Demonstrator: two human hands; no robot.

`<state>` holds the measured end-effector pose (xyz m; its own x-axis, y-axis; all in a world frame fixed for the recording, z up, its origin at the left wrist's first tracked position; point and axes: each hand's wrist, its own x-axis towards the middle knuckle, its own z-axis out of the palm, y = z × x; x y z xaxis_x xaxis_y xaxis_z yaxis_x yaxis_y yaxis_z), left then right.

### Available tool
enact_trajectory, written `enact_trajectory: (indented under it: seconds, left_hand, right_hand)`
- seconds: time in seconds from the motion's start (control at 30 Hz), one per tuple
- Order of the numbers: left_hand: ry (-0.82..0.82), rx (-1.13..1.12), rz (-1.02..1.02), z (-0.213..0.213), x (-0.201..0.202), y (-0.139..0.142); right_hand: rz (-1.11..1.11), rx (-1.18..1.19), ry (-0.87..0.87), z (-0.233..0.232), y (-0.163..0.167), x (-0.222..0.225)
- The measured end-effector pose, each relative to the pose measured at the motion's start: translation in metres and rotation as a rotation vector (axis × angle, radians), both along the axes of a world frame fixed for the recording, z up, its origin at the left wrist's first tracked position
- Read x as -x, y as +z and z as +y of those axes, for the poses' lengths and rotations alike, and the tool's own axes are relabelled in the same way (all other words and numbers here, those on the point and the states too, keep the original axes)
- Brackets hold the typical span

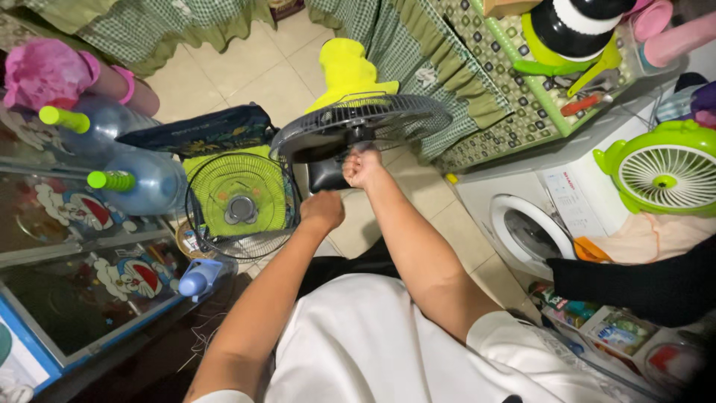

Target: The person kneels on the floor and uses a screwdriver to disassemble electric fans. They first unscrew the rear grille of a small green portable fan and turn it over, then unscrew and remove the front grille and blade assembly of a larger standing fan, and continue unscrewing the fan's rear motor housing.

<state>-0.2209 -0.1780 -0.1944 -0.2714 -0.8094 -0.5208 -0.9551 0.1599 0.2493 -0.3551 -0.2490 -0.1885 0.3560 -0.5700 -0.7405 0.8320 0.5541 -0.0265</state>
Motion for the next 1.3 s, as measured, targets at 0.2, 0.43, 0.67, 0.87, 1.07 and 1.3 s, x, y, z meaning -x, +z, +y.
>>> enact_trajectory:
  seconds: [0.2, 0.43, 0.67, 0.87, 1.07, 1.3]
  left_hand:
    - [-0.133, 0.643, 0.517, 0.000, 0.020, 0.028]
    - [-0.171, 0.710, 0.125, -0.015, 0.028, 0.032]
    - [0.047, 0.044, -0.211, -0.012, 0.004, -0.008]
    - [0.001, 0.114, -0.026, -0.008, 0.009, 0.012]
    - [0.358, 0.228, 0.730, -0.020, 0.031, 0.019]
    - [0.908, -0.626, 1.543, -0.030, 0.071, 0.022]
  right_hand:
    - [0.317, 0.097, -0.052, 0.002, -0.011, 0.001]
    - [0.243, 0.107, 0.023, 0.001, -0.010, -0.001]
    - [0.119, 0.058, 0.038, 0.009, -0.002, 0.001]
    - [0.038, 0.074, 0.022, 0.012, -0.004, 0.005]
    - [0.392, 0.083, 0.131, 0.014, -0.007, 0.011]
    - [0.751, 0.265, -0.057, 0.048, -0.008, 0.031]
